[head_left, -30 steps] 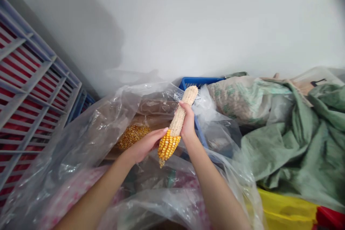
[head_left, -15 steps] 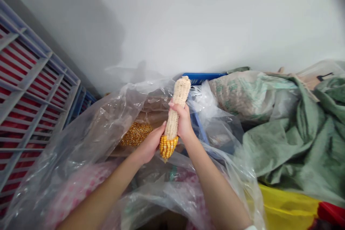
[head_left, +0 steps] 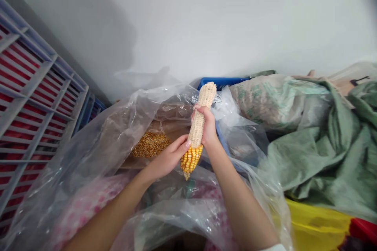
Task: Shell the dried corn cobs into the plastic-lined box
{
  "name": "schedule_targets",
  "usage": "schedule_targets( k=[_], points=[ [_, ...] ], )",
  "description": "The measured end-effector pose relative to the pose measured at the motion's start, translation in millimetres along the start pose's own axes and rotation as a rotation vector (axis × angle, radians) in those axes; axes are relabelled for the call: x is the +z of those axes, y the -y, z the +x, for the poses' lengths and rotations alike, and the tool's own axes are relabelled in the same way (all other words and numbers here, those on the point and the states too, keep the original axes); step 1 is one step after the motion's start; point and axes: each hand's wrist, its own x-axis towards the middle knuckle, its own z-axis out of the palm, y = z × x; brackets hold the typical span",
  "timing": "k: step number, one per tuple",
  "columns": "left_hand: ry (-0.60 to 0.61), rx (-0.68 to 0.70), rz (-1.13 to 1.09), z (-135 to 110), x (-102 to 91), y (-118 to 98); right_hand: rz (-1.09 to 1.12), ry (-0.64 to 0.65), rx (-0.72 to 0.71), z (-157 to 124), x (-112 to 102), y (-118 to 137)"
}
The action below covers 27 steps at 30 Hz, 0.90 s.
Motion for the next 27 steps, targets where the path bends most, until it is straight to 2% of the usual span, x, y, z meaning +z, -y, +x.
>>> schedule_targets(
  k=[3,5,7,9,10,12,13,14,17,18,19,22,25,27],
  points=[
    [-0.132,0.023,0.039,1.7,8.3,2.2,-0.072,0.009,-0.095,-2.4,-0.1,-5.5],
    [-0.218,0.008,-0.022,4.7,10.2,5.6,-0.127,0.008,-0.123,-4.1,0.1,-9.7],
    [-0.233,-0.095,-0.116,7.7,5.8,7.5,-0.144,0.012,-0.125,-4.8,0.3,-11.6],
    [-0.278,-0.175,-0.107,9.4,-4.6,6.3,-0.124,0.011,-0.132,-4.2,0.2,-10.2],
    [-0.347,-0.150,-0.037,9.4,-10.7,4.5,-0.111,0.003,-0.138,-3.4,0.1,-8.5],
    [-0.494,0.008,0.151,7.6,-21.6,-0.8,-0.080,-0.043,-0.132,-1.5,-0.2,-4.5],
    [-0.499,0.057,0.206,5.8,-25.2,-3.6,-0.058,-0.073,-0.115,-0.5,-0.2,-2.7],
    [-0.431,0.046,0.208,3.6,-27.0,-6.2,-0.032,-0.098,-0.095,0.4,0.0,-1.3],
    [-0.052,-0.180,-0.007,-2.9,-23.7,-9.5,0.048,-0.098,-0.039,1.8,1.5,0.3],
    [0.022,-0.226,-0.087,-4.4,-20.8,-8.8,0.066,-0.086,-0.028,1.8,2.1,0.0],
    [0.047,-0.234,-0.147,-5.4,-17.9,-7.4,0.078,-0.079,-0.029,1.8,2.6,-0.4],
    [0.024,-0.184,-0.241,-5.9,-11.6,-3.0,0.075,-0.088,-0.058,1.7,3.0,-2.1],
    [0.051,-0.172,-0.293,-5.2,-8.2,-2.5,0.055,-0.115,-0.047,2.9,2.2,-3.3],
    [0.018,-0.171,-0.292,-5.3,-5.1,-3.6,0.047,-0.134,-0.056,3.8,1.5,-4.0]
  ],
)
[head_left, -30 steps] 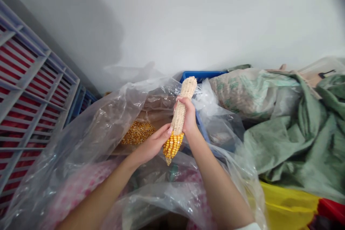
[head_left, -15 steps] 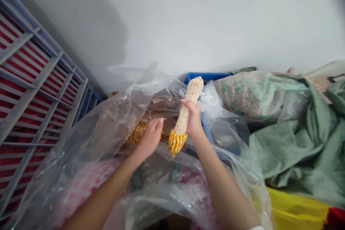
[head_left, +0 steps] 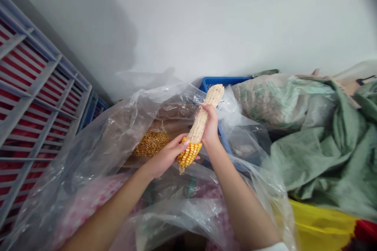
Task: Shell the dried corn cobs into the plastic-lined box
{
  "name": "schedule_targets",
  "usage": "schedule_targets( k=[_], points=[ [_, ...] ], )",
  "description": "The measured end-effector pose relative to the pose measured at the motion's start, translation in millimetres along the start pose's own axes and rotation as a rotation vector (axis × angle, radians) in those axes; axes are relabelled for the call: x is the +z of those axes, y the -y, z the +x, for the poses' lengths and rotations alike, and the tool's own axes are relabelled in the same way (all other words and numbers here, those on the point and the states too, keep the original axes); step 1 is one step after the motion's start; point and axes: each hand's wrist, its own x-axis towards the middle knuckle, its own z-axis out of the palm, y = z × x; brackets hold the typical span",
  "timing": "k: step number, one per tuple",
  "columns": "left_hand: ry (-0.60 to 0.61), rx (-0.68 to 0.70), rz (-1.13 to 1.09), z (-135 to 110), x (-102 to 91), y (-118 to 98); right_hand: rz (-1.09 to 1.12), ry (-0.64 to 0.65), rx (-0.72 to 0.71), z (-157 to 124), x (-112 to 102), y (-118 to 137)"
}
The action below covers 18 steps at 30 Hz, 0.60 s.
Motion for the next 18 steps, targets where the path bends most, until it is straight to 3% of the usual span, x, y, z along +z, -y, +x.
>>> schedule_targets(
  k=[7,18],
  points=[
    [-0.223,0.092,0.076,-1.1,14.2,7.4,-0.064,-0.049,-0.088,-5.0,-1.8,-3.5],
    [-0.292,0.066,0.088,-2.4,16.4,5.2,-0.178,-0.092,-0.222,-16.8,1.6,-1.2]
  ],
)
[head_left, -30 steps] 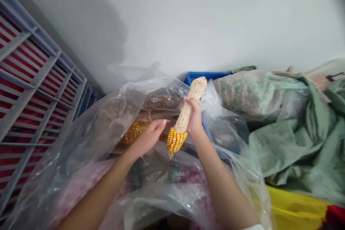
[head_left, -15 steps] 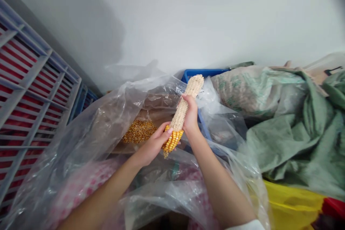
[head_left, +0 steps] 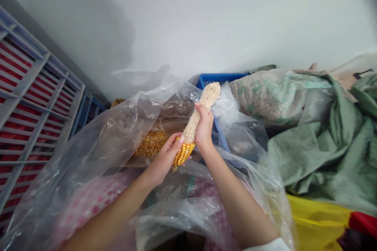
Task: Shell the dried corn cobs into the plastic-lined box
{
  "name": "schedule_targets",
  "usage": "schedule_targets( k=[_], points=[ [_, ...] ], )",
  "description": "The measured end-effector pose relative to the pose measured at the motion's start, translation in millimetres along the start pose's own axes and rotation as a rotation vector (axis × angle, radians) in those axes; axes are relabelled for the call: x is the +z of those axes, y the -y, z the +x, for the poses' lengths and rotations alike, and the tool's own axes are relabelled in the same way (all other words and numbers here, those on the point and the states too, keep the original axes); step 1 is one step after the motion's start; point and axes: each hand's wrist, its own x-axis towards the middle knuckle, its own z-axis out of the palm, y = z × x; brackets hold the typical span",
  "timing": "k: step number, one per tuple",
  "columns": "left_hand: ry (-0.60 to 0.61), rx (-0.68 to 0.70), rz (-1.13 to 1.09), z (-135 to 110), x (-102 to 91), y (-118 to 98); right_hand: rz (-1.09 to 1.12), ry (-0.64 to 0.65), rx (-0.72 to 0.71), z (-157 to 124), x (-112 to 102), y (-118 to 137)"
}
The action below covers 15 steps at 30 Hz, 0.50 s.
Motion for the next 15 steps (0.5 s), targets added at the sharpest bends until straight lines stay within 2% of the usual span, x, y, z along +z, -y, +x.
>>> schedule_targets(
  k=[15],
  points=[
    [0.025,-0.033,-0.060,1.3,-4.4,-2.2,-0.046,0.007,-0.037,-4.4,1.9,-0.9]
  ],
)
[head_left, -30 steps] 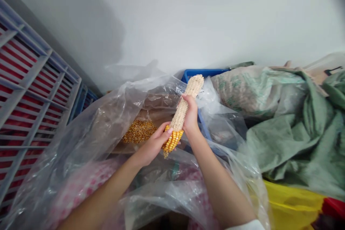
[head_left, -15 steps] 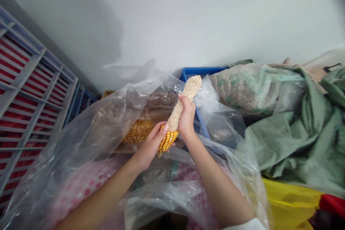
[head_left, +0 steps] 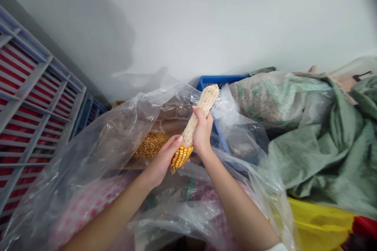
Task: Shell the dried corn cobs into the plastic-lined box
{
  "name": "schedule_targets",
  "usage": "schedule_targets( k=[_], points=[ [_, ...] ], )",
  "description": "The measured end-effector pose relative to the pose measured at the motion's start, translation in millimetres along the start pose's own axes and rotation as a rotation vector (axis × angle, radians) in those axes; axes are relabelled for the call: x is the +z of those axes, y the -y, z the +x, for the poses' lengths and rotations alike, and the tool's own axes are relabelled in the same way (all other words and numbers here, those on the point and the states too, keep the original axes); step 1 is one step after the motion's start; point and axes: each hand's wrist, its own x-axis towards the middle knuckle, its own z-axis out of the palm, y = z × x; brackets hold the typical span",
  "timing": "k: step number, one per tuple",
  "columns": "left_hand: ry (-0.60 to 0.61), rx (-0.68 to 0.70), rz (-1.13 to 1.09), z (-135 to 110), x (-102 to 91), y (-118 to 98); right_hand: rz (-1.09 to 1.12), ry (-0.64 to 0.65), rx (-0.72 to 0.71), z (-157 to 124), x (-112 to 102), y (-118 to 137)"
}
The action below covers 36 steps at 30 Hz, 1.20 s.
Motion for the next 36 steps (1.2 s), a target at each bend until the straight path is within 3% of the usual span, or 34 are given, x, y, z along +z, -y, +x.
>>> schedule_targets(
  k=[7,12,18,21,28,36],
  points=[
    [0.050,-0.060,0.012,4.5,-4.4,-2.2,0.017,0.013,-0.014,-0.3,-0.2,1.8],
    [0.006,-0.113,0.040,12.2,-6.5,-5.5,0.036,0.037,0.033,1.1,1.4,-2.5],
    [0.062,0.130,0.306,11.3,-12.0,-8.8,0.096,-0.045,0.123,12.3,-1.5,-4.0],
    [0.085,0.149,0.388,10.2,-13.0,-5.1,0.079,-0.049,0.087,14.8,-3.1,-2.5],
    [0.035,0.091,0.216,9.6,-4.5,6.1,-0.013,-0.058,0.031,10.7,-2.0,-2.5],
    [0.026,0.024,0.044,9.2,-0.5,1.5,-0.030,-0.059,0.013,10.3,-1.3,-6.8]
  ],
)
